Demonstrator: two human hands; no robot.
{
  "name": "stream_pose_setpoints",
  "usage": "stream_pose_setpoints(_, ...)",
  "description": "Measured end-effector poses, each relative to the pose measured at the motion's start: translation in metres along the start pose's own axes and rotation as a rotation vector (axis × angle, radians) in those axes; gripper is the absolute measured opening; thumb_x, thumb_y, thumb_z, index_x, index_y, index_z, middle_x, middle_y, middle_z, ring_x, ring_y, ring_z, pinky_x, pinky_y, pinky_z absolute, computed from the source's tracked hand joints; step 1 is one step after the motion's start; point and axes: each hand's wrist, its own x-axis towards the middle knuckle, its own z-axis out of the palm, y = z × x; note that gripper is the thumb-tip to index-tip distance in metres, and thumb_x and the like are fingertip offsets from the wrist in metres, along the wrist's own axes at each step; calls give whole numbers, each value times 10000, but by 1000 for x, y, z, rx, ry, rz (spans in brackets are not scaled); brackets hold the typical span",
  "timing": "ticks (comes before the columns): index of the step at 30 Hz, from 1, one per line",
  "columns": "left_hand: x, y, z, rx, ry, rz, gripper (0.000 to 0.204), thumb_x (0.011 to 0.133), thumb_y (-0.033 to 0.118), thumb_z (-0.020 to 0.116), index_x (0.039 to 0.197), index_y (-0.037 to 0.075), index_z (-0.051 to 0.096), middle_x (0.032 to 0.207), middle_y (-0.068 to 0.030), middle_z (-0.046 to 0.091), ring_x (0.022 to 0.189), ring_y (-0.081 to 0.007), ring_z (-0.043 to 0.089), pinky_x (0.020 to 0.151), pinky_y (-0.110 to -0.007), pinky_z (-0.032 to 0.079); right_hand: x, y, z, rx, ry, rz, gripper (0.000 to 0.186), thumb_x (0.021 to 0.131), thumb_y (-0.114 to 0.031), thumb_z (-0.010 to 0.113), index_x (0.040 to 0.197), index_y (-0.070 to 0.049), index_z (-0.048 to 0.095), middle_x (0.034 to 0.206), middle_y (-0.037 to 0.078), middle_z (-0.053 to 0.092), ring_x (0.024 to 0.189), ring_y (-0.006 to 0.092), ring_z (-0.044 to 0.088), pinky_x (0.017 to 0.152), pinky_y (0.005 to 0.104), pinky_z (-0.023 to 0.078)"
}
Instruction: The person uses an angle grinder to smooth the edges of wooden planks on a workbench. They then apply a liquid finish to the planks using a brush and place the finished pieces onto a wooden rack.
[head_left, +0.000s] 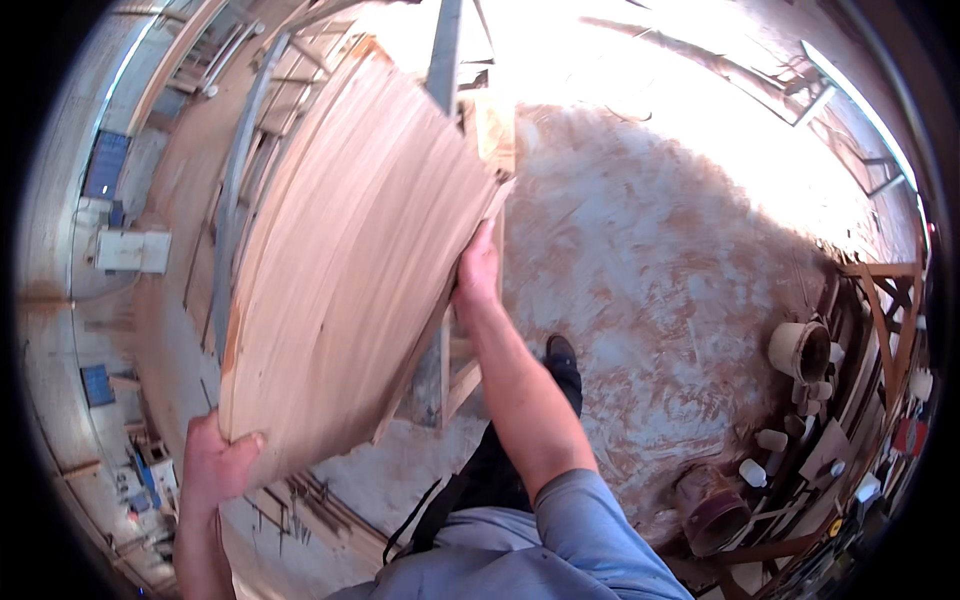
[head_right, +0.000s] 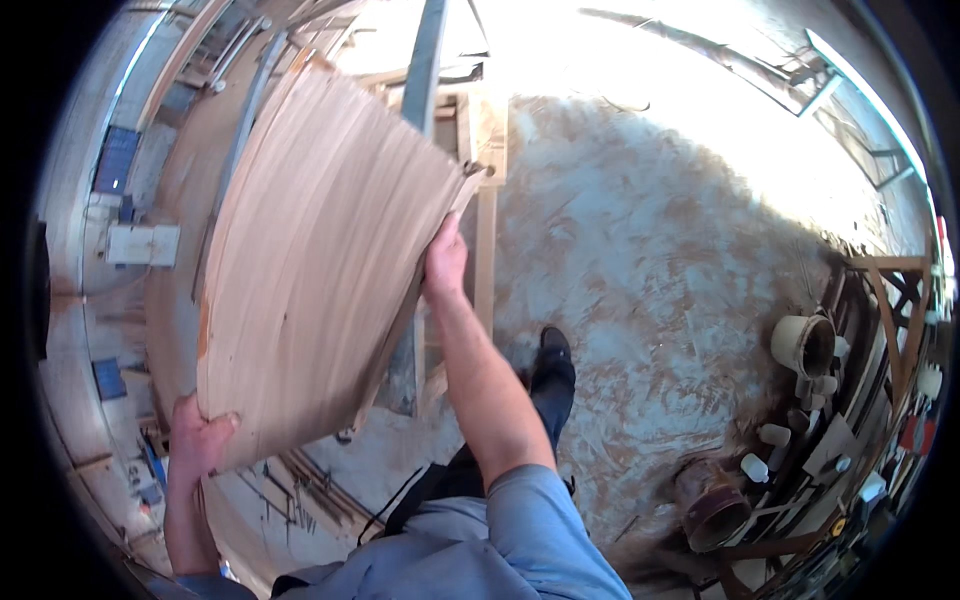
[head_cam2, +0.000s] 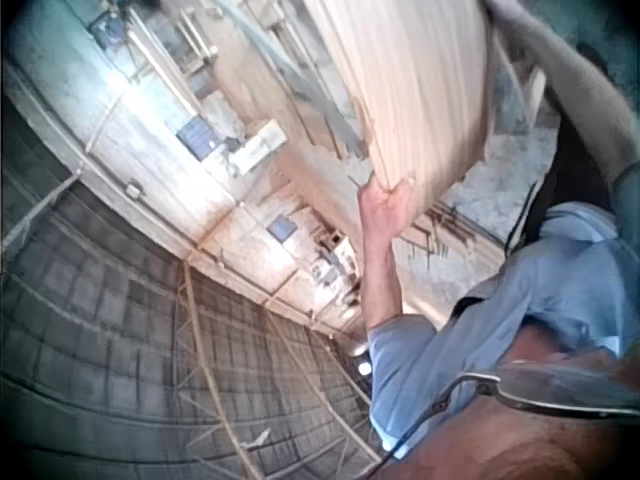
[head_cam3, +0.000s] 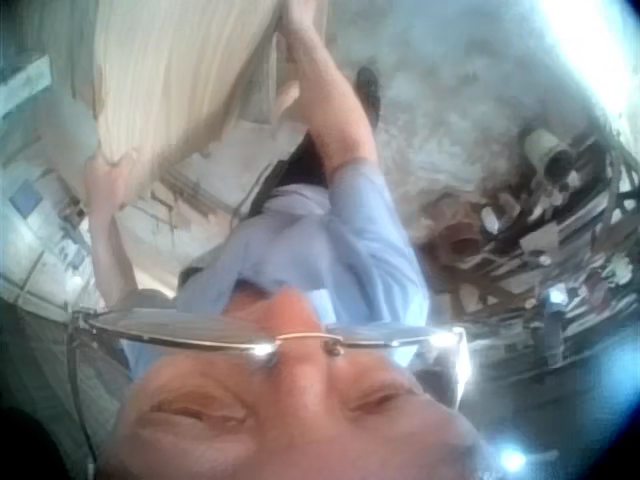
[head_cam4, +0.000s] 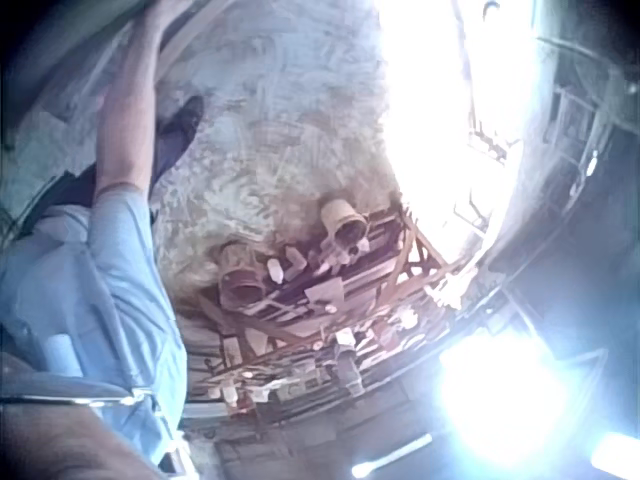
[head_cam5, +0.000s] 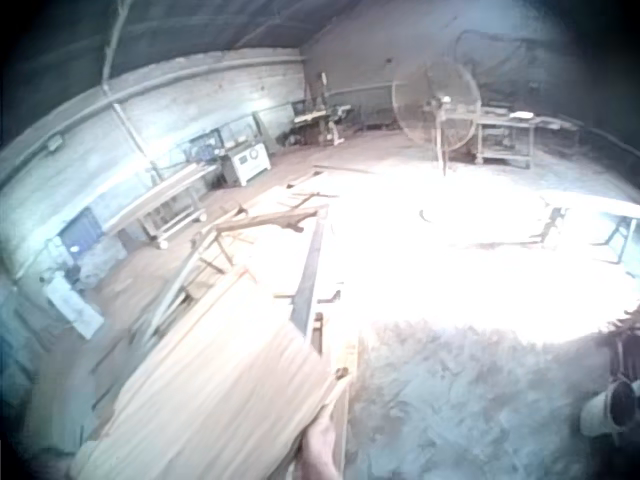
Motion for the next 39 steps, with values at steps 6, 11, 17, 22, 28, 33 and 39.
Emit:
stream_pose_setpoints(6,9,-18,-16,137,-20,-156,471,768,96,691,1206,-57,612,1044,-138,713,954,-153,656,838,-326,525,-14,-18,-18,-91,-175,127,880,988,-670,338,1495,49,310,1526,218,378,1392,325,401,1170,431,304)
stream_pose_setpoints(11,22,-44,-16,-48,-15,-59,369,809,117,693,1119,-74,634,934,-136,730,841,-159,673,801,-310,525,-40,-23,-27,-251,-142,154,615,1025,-531,425,1261,31,512,1112,135,613,970,227,593,849,385,497)
stream_pose_setpoints(17,19,-47,-16,-83,-22,102,347,812,106,683,1133,-21,651,915,-114,727,796,-152,661,762,-314,520,-56,-11,-32,-304,-163,110,439,1034,-437,468,1078,-20,598,885,52,588,790,156,575,698,315,482)
stream_pose_setpoints(22,18,-48,-8,-109,-14,113,307,809,149,680,1062,-24,659,848,-141,708,768,-180,666,723,-337,519,-68,-8,-38,-333,-209,111,394,1034,-400,496,1141,-29,574,976,64,615,866,168,596,723,346,498)
stream_pose_setpoints(28,7,-43,0,165,29,216,245,807,148,596,895,-76,644,768,-234,659,691,-313,670,651,-407,524,-116,12,-51,-425,-112,16,340,1035,-347,506,1113,-23,577,954,52,623,825,150,599,714,327,513)
stream_pose_setpoints(33,-2,-32,3,227,5,172,274,800,193,654,916,-56,653,782,-241,665,726,-342,675,678,-422,514,-188,45,-79,-518,-298,98,298,1030,-308,511,1041,-22,593,889,76,652,801,160,624,735,320,531)
stream_pose_setpoints(39,-6,-28,13,259,68,267,265,786,163,641,928,-59,664,824,-259,675,760,-366,681,722,-445,523,-246,121,-92,-586,-359,476,501,1025,-432,480,1217,28,529,1130,174,655,946,247,656,833,374,544)
